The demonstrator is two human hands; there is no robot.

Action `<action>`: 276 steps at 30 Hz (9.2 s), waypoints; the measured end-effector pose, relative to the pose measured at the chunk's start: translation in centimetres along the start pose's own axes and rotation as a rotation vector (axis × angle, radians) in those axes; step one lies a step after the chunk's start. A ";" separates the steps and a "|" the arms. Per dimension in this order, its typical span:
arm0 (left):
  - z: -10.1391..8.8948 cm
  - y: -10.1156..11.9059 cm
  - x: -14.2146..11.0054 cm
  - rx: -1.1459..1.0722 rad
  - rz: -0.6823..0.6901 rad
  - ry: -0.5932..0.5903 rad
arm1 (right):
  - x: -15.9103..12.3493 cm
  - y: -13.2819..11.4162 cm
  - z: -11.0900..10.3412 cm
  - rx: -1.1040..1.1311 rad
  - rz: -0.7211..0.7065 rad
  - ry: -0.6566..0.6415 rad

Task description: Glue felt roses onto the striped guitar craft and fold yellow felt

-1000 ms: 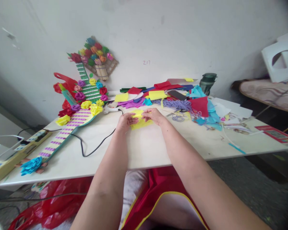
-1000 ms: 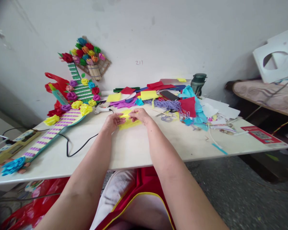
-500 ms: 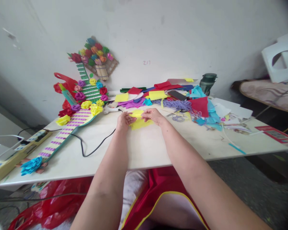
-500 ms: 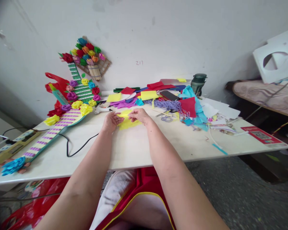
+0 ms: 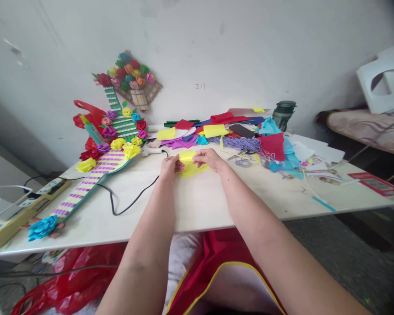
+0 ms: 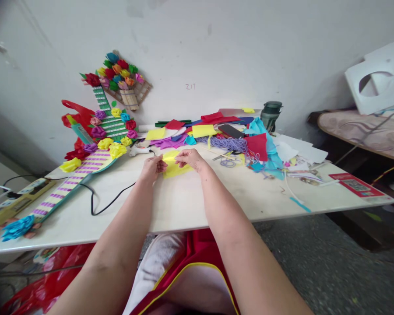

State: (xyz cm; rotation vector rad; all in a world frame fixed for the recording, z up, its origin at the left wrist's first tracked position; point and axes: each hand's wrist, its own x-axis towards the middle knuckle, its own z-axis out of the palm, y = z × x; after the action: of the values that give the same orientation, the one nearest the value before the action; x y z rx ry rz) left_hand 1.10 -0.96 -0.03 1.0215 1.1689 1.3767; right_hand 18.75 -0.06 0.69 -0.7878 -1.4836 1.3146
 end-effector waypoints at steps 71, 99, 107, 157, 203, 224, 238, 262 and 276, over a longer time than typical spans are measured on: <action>0.2 -0.3 0.1 0.120 0.214 -0.135 | -0.2 -0.7 0.2 -0.095 0.281 0.030; 0.5 -1.2 0.2 0.171 0.274 -0.270 | -0.1 0.1 1.9 -0.570 0.039 0.007; 0.7 -1.1 0.0 0.199 0.288 -0.188 | 0.2 0.1 2.3 -1.044 -0.153 0.105; 0.3 -0.7 -0.1 0.087 0.255 -0.135 | -0.3 0.0 1.3 -0.199 0.187 -0.155; 0.7 -0.7 0.3 -0.003 0.228 0.042 | -0.6 -0.6 2.7 -0.216 0.118 -0.146; 0.5 -0.9 0.6 -0.009 0.297 0.077 | -0.4 -0.2 2.5 -0.214 0.207 -0.057; 0.6 -0.9 0.1 0.147 0.298 -0.052 | 0.1 0.2 2.2 -0.145 0.188 0.055; 0.6 -0.7 0.1 0.080 0.295 -0.010 | 0.9 1.2 1.8 -0.081 -0.002 0.055; 0.7 -1.2 0.3 0.110 0.269 -0.145 | 0.8 1.3 2.1 -0.090 -0.002 0.071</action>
State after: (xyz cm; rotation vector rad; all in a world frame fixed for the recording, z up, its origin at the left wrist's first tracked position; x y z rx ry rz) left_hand 1.93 -0.55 -1.10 1.3739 1.0356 1.4293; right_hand 16.39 0.18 -0.29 -0.8824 -1.4954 1.2133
